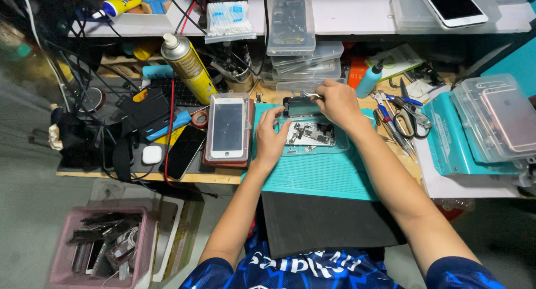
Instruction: The person disassembles a smartphone at a repair bench, using a pry tool to open the housing and remove internal components. They transfer the internals into a replacement phone frame, pressing parts into place and fitting the rear cover by hand.
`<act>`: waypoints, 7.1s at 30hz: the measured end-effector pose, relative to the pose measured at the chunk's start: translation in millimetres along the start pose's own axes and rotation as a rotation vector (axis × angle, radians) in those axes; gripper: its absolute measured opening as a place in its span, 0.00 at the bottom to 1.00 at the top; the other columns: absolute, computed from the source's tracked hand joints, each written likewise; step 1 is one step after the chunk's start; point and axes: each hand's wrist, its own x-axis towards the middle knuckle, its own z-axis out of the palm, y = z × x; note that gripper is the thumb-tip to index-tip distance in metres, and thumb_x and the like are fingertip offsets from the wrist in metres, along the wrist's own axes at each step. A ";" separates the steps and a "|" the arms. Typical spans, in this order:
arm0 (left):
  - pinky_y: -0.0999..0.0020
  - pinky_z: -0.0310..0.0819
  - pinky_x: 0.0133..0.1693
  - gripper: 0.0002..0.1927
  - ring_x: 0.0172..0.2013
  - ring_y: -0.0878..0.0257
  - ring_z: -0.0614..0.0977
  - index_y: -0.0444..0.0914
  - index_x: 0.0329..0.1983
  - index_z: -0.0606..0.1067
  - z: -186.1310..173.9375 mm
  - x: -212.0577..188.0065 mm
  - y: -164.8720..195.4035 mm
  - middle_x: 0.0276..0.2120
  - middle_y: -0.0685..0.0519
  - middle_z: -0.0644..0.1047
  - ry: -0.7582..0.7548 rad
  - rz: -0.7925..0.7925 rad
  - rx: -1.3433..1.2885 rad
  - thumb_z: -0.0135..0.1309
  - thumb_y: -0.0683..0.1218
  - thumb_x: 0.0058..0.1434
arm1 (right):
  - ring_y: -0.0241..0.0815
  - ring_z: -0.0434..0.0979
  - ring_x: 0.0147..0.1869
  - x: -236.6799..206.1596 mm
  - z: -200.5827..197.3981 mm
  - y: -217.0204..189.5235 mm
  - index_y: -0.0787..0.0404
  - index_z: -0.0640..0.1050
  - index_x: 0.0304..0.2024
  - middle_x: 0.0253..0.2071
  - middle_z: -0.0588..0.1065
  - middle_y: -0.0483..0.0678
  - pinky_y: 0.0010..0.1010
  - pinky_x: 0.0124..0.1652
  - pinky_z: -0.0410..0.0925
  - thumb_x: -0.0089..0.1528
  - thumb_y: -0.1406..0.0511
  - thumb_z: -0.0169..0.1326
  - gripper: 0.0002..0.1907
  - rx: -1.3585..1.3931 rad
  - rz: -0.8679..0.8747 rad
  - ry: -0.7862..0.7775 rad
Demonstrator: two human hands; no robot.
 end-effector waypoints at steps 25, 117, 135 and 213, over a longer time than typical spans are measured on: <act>0.51 0.74 0.46 0.24 0.44 0.46 0.79 0.35 0.43 0.81 42.2 17.9 -5.3 0.37 0.44 0.80 -0.537 0.211 0.578 0.72 0.46 0.42 | 0.58 0.81 0.42 -70.7 -35.8 33.9 0.54 0.85 0.48 0.35 0.81 0.59 0.45 0.47 0.71 0.56 0.56 0.66 0.19 0.050 0.367 -0.415; 0.56 0.75 0.48 0.35 0.46 0.51 0.81 0.38 0.61 0.73 29.7 17.1 17.7 0.47 0.46 0.80 -0.435 0.100 0.181 0.68 0.52 0.50 | 0.33 0.80 0.43 -66.8 -50.3 35.2 0.66 0.83 0.48 0.41 0.83 0.47 0.27 0.43 0.71 0.63 0.59 0.62 0.18 0.661 0.320 0.047; 0.66 0.70 0.51 0.20 0.47 0.58 0.77 0.24 0.63 0.65 -0.6 21.4 6.8 0.49 0.42 0.74 -0.314 -0.272 -1.122 0.60 0.35 0.75 | 0.25 0.57 0.21 -59.8 -35.1 0.4 0.59 0.76 0.31 0.20 0.66 0.34 0.21 0.23 0.50 0.63 0.64 0.62 0.09 1.311 0.625 -0.090; 0.60 0.79 0.41 0.25 0.39 0.59 0.79 0.33 0.65 0.67 -46.3 42.8 -9.2 0.40 0.47 0.76 -0.082 -0.630 -1.252 0.49 0.51 0.68 | 0.57 0.81 0.45 -32.4 -9.5 -28.7 0.56 0.84 0.45 0.39 0.82 0.55 0.46 0.47 0.72 0.53 0.59 0.68 0.18 0.128 0.310 -0.378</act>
